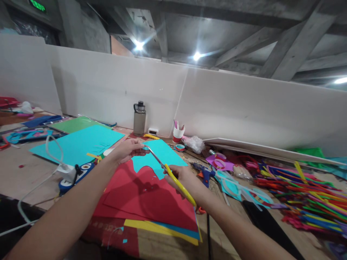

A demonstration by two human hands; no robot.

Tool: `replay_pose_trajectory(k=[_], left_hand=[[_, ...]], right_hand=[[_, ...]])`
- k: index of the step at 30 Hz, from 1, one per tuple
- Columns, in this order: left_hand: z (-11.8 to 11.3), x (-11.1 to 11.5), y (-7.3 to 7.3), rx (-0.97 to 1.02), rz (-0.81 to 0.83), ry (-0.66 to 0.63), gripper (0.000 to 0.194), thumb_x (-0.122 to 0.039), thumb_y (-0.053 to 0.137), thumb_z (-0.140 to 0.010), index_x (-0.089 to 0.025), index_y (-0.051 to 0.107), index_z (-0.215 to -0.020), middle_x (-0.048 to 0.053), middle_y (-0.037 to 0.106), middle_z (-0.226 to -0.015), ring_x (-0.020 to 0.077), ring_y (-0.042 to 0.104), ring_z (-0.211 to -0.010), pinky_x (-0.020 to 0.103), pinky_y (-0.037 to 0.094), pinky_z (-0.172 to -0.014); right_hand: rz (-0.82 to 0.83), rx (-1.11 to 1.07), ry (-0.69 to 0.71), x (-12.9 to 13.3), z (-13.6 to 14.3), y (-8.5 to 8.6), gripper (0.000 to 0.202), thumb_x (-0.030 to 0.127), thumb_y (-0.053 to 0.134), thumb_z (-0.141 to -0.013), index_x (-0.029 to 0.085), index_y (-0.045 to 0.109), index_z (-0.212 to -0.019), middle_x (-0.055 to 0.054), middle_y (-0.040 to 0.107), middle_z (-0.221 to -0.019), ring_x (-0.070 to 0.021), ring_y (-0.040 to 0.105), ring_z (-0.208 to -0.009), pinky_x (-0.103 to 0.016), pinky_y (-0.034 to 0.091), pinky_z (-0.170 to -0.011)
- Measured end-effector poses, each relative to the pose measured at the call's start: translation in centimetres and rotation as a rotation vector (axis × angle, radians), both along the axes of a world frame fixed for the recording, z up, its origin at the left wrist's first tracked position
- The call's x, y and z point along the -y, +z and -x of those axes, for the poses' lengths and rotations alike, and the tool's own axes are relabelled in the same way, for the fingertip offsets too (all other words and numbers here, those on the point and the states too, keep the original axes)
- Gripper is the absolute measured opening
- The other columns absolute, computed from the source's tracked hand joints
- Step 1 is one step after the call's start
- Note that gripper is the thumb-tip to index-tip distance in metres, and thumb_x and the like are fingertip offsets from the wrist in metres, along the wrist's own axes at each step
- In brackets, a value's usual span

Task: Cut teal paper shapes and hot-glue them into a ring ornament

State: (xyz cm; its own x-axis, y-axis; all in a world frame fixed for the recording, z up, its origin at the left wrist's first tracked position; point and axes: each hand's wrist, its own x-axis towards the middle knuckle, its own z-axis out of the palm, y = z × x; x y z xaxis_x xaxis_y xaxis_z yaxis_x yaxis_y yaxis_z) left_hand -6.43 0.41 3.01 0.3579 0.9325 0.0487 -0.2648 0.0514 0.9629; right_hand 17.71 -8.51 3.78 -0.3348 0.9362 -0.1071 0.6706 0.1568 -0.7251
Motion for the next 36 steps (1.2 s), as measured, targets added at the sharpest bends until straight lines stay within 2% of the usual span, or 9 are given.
replay_pose_trajectory(k=[11,22,28,30,32,34,36], left_hand=[[-0.1,-0.1,-0.1,-0.008,0.005,0.002,0.030,-0.026,0.075,-0.066,-0.013,0.047,-0.065,0.010,0.069,-0.079,0.0191,0.068,-0.074,0.033,0.049,-0.072],[-0.2,-0.1,-0.3,0.018,0.006,-0.031,0.031,-0.026,0.075,-0.066,-0.013,0.047,-0.065,0.011,0.070,-0.086,0.0189,0.068,-0.078,0.030,0.050,-0.071],[0.0,-0.1,-0.2,-0.020,0.001,-0.006,0.025,-0.026,0.073,-0.069,-0.012,0.052,-0.071,0.008,0.069,-0.074,0.0188,0.068,-0.076,0.029,0.049,-0.069],[0.0,0.0,-0.1,-0.052,-0.005,0.001,0.024,-0.027,0.072,-0.070,-0.012,0.053,-0.073,0.008,0.069,-0.073,0.0179,0.067,-0.074,0.027,0.048,-0.064],[0.0,0.1,0.0,-0.087,-0.019,0.004,0.025,-0.028,0.072,-0.070,-0.012,0.053,-0.072,0.008,0.068,-0.071,0.0169,0.067,-0.071,0.023,0.045,-0.057],[-0.1,0.3,0.3,-0.112,-0.044,0.004,0.025,-0.028,0.072,-0.069,-0.013,0.052,-0.068,0.006,0.066,-0.064,0.0146,0.065,-0.063,0.020,0.040,-0.050],[-0.2,0.5,0.5,-0.124,-0.067,-0.008,0.025,-0.028,0.072,-0.068,-0.013,0.052,-0.064,0.004,0.063,-0.056,0.0114,0.060,-0.054,0.020,0.036,-0.045]], right_hand=[[0.009,0.000,-0.012,-0.2,-0.2,-0.5,0.037,0.047,0.049,-0.080,0.019,0.058,-0.103,0.005,0.043,-0.059,-0.0059,0.042,-0.039,-0.013,0.033,-0.031],[0.029,0.020,-0.011,0.0,-0.2,-0.4,0.035,0.046,0.048,-0.080,0.020,0.057,-0.100,0.005,0.044,-0.056,-0.0071,0.044,-0.038,-0.015,0.036,-0.030],[0.019,-0.076,-0.054,0.0,-0.6,-1.0,0.041,0.050,0.046,-0.082,0.019,0.053,-0.107,0.008,0.040,-0.053,-0.0058,0.037,-0.034,-0.015,0.031,-0.031],[-0.009,-0.098,-0.048,-0.3,-0.9,-1.3,0.041,0.051,0.043,-0.083,0.020,0.052,-0.108,0.007,0.040,-0.055,-0.0061,0.035,-0.036,-0.017,0.031,-0.033],[-0.100,-0.080,-0.012,-0.7,-1.1,-1.5,0.039,0.051,0.045,-0.083,0.019,0.054,-0.105,0.005,0.045,-0.060,-0.0081,0.040,-0.043,-0.019,0.036,-0.040],[-0.212,-0.045,0.028,-1.1,-1.2,-1.6,0.036,0.049,0.049,-0.081,0.019,0.057,-0.100,0.002,0.051,-0.067,-0.0108,0.045,-0.054,-0.022,0.039,-0.049],[-0.246,-0.038,0.032,-1.2,-1.2,-1.5,0.036,0.049,0.050,-0.081,0.019,0.057,-0.100,0.001,0.052,-0.070,-0.0116,0.046,-0.057,-0.022,0.038,-0.051]])
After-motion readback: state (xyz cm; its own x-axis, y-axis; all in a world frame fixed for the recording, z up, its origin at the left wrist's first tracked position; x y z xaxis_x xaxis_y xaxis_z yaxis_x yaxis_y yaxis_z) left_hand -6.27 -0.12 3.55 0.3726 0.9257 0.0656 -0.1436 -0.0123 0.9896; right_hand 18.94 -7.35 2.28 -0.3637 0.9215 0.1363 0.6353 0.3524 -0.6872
